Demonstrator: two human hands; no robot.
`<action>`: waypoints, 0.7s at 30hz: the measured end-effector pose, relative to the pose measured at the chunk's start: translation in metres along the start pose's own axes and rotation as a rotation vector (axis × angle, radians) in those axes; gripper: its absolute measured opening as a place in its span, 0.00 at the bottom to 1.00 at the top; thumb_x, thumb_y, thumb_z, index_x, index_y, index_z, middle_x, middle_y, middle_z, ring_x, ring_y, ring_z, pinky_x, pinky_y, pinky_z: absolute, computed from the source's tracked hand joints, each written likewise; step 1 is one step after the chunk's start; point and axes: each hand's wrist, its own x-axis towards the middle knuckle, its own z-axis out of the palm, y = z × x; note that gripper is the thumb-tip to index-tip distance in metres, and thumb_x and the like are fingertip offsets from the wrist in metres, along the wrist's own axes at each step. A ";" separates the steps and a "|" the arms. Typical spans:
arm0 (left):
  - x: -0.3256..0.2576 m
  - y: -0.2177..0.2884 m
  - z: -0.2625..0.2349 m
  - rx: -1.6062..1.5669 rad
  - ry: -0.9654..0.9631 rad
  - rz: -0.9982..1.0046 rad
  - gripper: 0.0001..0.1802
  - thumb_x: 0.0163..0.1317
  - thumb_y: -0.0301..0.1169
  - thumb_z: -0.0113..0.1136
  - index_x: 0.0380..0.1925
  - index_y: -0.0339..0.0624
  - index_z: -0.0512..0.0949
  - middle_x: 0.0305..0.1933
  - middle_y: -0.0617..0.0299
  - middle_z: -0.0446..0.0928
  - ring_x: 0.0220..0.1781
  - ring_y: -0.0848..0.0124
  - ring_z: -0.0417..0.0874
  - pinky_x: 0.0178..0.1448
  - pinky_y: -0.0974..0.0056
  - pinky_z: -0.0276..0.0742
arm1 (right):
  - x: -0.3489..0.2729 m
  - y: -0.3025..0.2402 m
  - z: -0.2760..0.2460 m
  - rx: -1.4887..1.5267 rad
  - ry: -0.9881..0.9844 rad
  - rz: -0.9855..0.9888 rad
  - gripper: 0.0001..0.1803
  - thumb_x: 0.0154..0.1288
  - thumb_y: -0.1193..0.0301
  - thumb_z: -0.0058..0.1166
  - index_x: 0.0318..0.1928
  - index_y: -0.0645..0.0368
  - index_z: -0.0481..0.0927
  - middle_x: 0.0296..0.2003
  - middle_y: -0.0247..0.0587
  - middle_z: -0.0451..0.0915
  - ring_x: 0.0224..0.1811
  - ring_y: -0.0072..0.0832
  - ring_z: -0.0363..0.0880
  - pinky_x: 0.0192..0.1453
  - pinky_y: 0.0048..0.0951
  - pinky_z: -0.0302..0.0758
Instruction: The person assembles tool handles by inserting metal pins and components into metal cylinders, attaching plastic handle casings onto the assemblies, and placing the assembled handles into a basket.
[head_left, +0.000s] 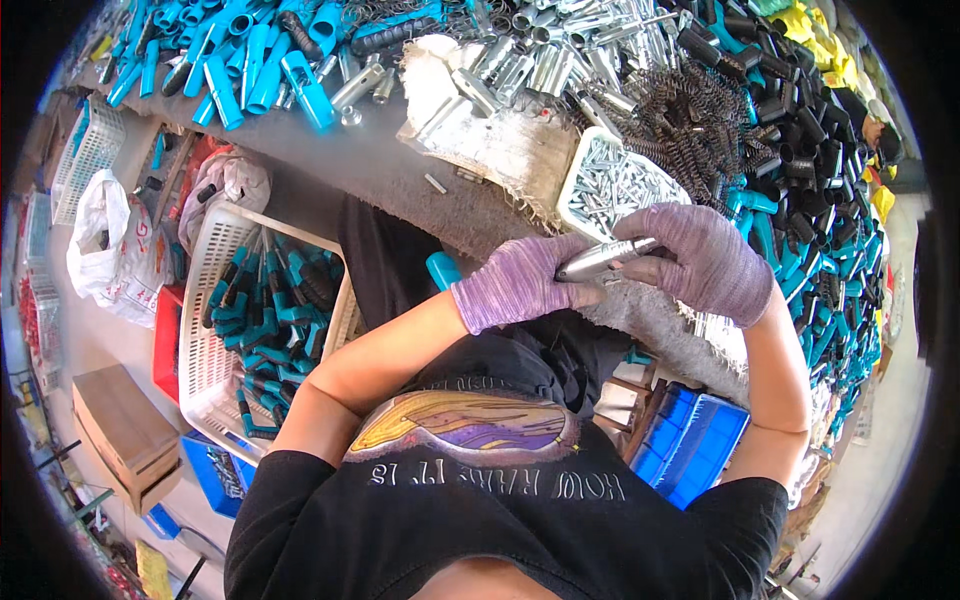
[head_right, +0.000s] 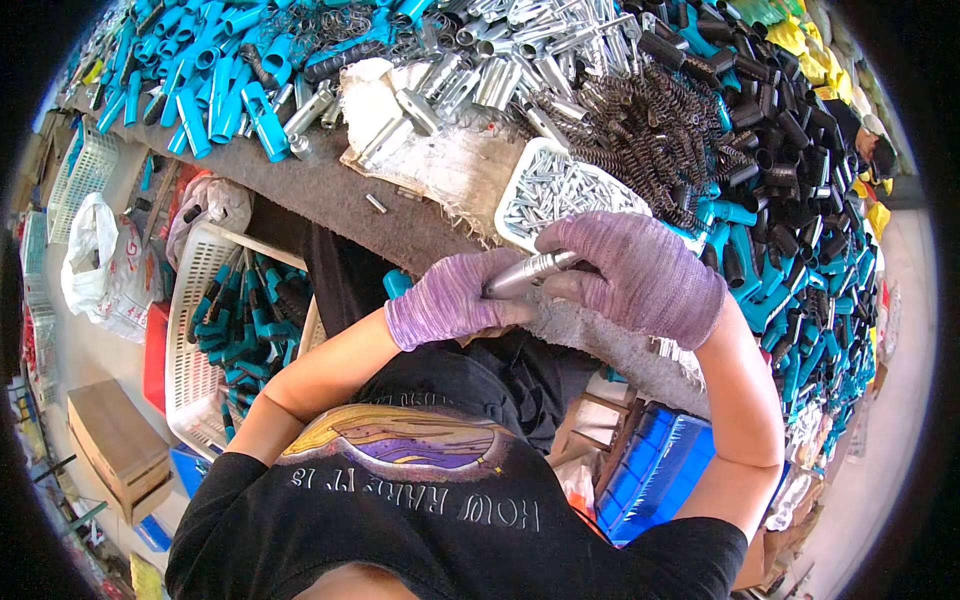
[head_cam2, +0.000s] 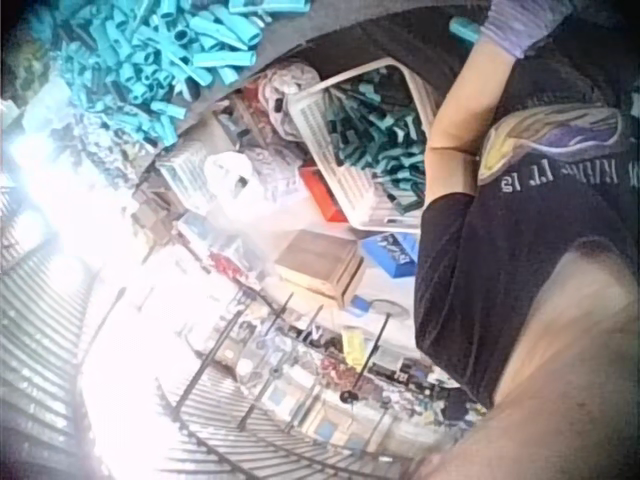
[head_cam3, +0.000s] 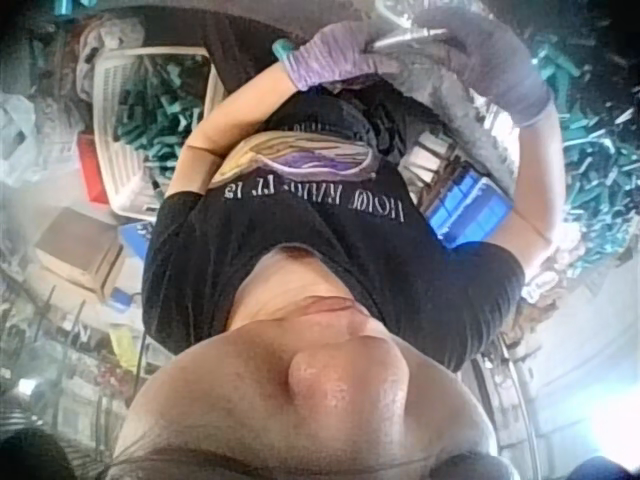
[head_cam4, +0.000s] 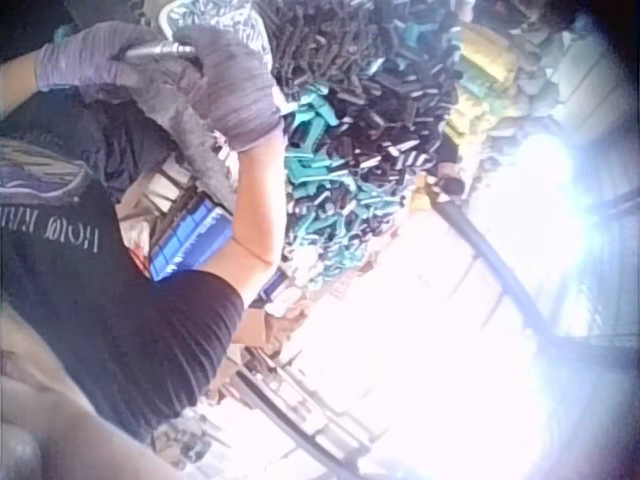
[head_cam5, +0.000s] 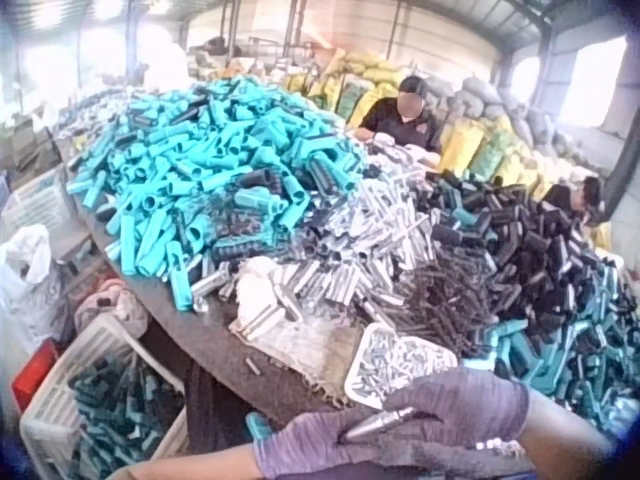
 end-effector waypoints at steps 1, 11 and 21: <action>0.000 0.000 0.001 -0.047 0.004 0.015 0.28 0.56 0.47 0.65 0.51 0.43 0.74 0.28 0.57 0.78 0.30 0.65 0.79 0.32 0.63 0.72 | 0.001 -0.001 0.001 0.002 -0.009 0.052 0.20 0.59 0.59 0.60 0.47 0.58 0.77 0.34 0.51 0.80 0.38 0.47 0.80 0.40 0.40 0.76; 0.000 0.009 -0.003 0.090 -0.042 -0.005 0.30 0.55 0.54 0.62 0.51 0.46 0.74 0.39 0.49 0.81 0.44 0.53 0.82 0.47 0.56 0.76 | -0.002 -0.007 0.013 -0.147 0.077 -0.011 0.14 0.53 0.66 0.65 0.36 0.58 0.77 0.29 0.45 0.78 0.34 0.43 0.80 0.37 0.37 0.75; 0.004 0.006 -0.004 0.072 -0.068 0.005 0.32 0.54 0.54 0.63 0.52 0.45 0.74 0.40 0.48 0.81 0.45 0.53 0.82 0.47 0.56 0.76 | -0.005 -0.005 0.012 -0.029 0.065 -0.061 0.13 0.52 0.71 0.65 0.37 0.57 0.77 0.34 0.43 0.77 0.37 0.44 0.79 0.39 0.36 0.76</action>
